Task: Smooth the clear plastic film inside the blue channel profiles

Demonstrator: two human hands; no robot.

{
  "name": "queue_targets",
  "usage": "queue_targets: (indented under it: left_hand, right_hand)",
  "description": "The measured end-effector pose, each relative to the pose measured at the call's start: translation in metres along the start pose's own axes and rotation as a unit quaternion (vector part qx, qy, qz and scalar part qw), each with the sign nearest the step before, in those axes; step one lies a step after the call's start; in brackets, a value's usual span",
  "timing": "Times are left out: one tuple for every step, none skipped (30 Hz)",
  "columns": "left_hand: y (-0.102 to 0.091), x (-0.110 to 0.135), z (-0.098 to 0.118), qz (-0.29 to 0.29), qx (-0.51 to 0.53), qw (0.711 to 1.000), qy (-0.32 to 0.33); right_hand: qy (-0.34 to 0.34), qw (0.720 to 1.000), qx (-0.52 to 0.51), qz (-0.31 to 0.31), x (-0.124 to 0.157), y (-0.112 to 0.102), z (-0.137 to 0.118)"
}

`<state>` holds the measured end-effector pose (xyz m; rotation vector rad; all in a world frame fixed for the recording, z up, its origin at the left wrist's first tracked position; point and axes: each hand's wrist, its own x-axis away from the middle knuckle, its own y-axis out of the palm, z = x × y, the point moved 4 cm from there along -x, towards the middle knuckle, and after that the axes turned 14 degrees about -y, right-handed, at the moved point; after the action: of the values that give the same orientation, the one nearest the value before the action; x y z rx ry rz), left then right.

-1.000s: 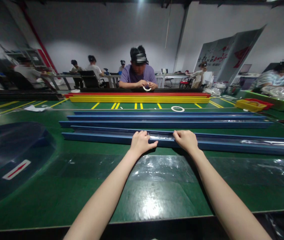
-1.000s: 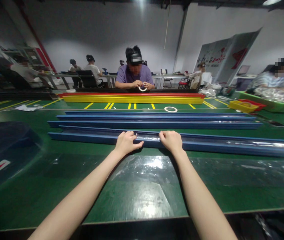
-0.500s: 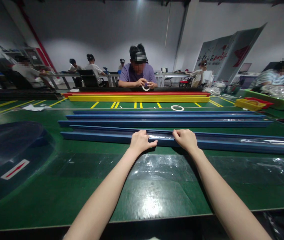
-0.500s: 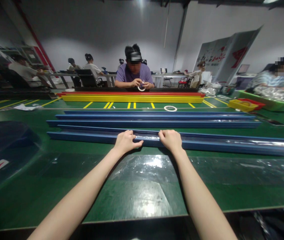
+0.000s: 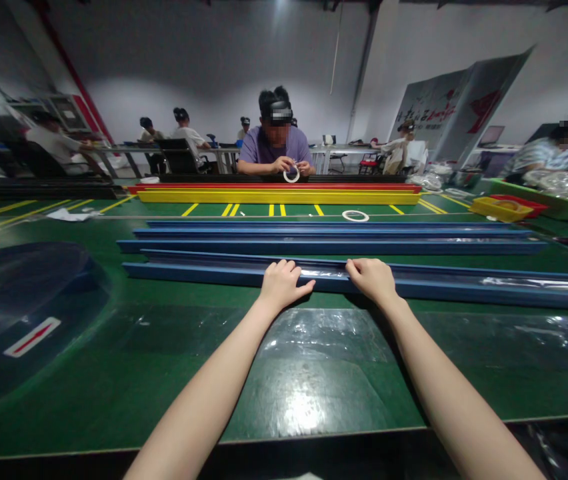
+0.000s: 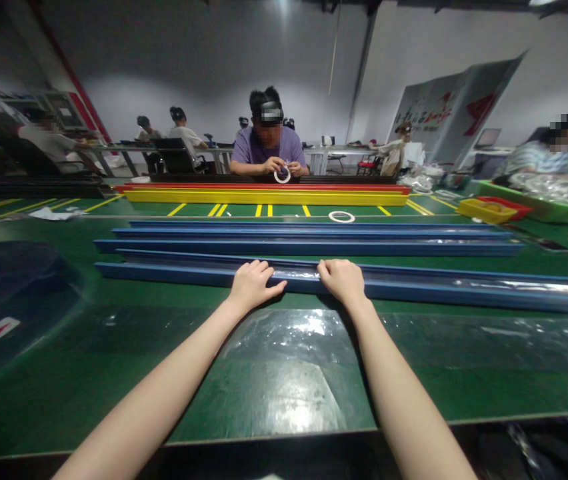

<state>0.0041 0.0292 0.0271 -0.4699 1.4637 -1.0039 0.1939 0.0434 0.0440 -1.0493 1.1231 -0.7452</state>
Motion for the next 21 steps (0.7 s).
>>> queue_targets:
  left_hand:
    - [0.0001,0.0001,0.0002,-0.002,-0.001,1.000,0.000]
    - [0.0001,0.0001,0.0004,-0.004,-0.001,1.000,0.000]
    - [0.0002,0.0001,0.0005,-0.007,-0.002,1.000,0.000]
    - [0.0002,0.0001,0.0005,-0.009,-0.001,1.000,0.000]
    - [0.0001,0.0001,0.0006,-0.012,0.000,1.000,0.000]
    - [0.0000,0.0001,0.0007,-0.013,0.003,1.000,0.000]
    - [-0.0001,0.0001,0.0008,-0.014,0.006,1.000,0.001]
    - [-0.0003,0.0002,0.0009,-0.015,0.010,1.000,0.002]
    - [-0.0006,0.0002,0.0011,-0.015,0.013,1.000,0.004]
    - [-0.0008,0.0002,0.0014,-0.014,0.016,1.000,0.007]
    - [-0.0010,0.0003,0.0016,-0.013,0.018,1.000,0.009]
    - [-0.0012,0.0003,0.0018,-0.013,0.020,1.000,0.010]
    - [-0.0014,0.0004,0.0020,-0.012,0.021,1.000,0.011]
    - [-0.0015,0.0004,0.0022,-0.012,0.022,1.000,0.011]
    - [-0.0016,0.0004,0.0023,-0.012,0.023,1.000,0.011]
    - [-0.0017,0.0004,0.0024,-0.013,0.025,1.000,0.011]
    - [-0.0019,0.0003,0.0024,-0.013,0.026,1.000,0.011]
    - [-0.0020,0.0003,0.0025,-0.013,0.027,0.999,0.011]
    - [-0.0021,0.0003,0.0025,-0.013,0.027,0.999,0.011]
    - [-0.0021,0.0002,0.0025,-0.014,0.027,0.999,0.011]
    - [-0.0021,0.0001,0.0024,-0.014,0.026,1.000,0.010]
  right_hand:
    - [-0.001,1.000,-0.001,-0.001,0.0000,-0.0003,-0.0003]
    - [-0.002,1.000,-0.003,-0.001,0.0000,-0.0006,-0.0006]
    - [-0.003,1.000,-0.004,-0.002,0.0000,-0.0009,-0.0008]
    - [-0.004,1.000,-0.005,-0.003,0.0000,-0.0011,-0.0009]
    - [-0.004,1.000,-0.007,-0.004,0.0001,-0.0013,-0.0010]
    - [-0.004,1.000,-0.008,-0.004,0.0001,-0.0014,-0.0010]
    - [-0.004,1.000,-0.008,-0.005,0.0002,-0.0014,-0.0011]
    - [-0.005,1.000,-0.008,-0.006,0.0003,-0.0013,-0.0011]
    - [-0.006,1.000,-0.008,-0.006,0.0004,-0.0012,-0.0012]
    - [-0.006,1.000,-0.007,-0.005,0.0005,-0.0011,-0.0012]
    - [-0.007,1.000,-0.006,-0.005,0.0006,-0.0009,-0.0012]
    - [-0.008,1.000,-0.006,-0.005,0.0007,-0.0007,-0.0012]
    - [-0.008,1.000,-0.005,-0.006,0.0008,-0.0005,-0.0011]
    - [-0.007,1.000,-0.005,-0.006,0.0008,-0.0004,-0.0010]
    - [-0.007,1.000,-0.004,-0.007,0.0007,-0.0003,-0.0008]
    - [-0.007,1.000,-0.003,-0.007,0.0007,-0.0003,-0.0007]
    - [-0.008,1.000,-0.003,-0.008,0.0006,-0.0003,-0.0007]
    - [-0.009,1.000,-0.003,-0.008,0.0005,-0.0004,-0.0007]
    - [-0.010,1.000,-0.003,-0.008,0.0005,-0.0006,-0.0008]
    - [-0.011,1.000,-0.004,-0.009,0.0005,-0.0007,-0.0008]
    - [-0.011,1.000,-0.004,-0.010,0.0005,-0.0008,-0.0009]
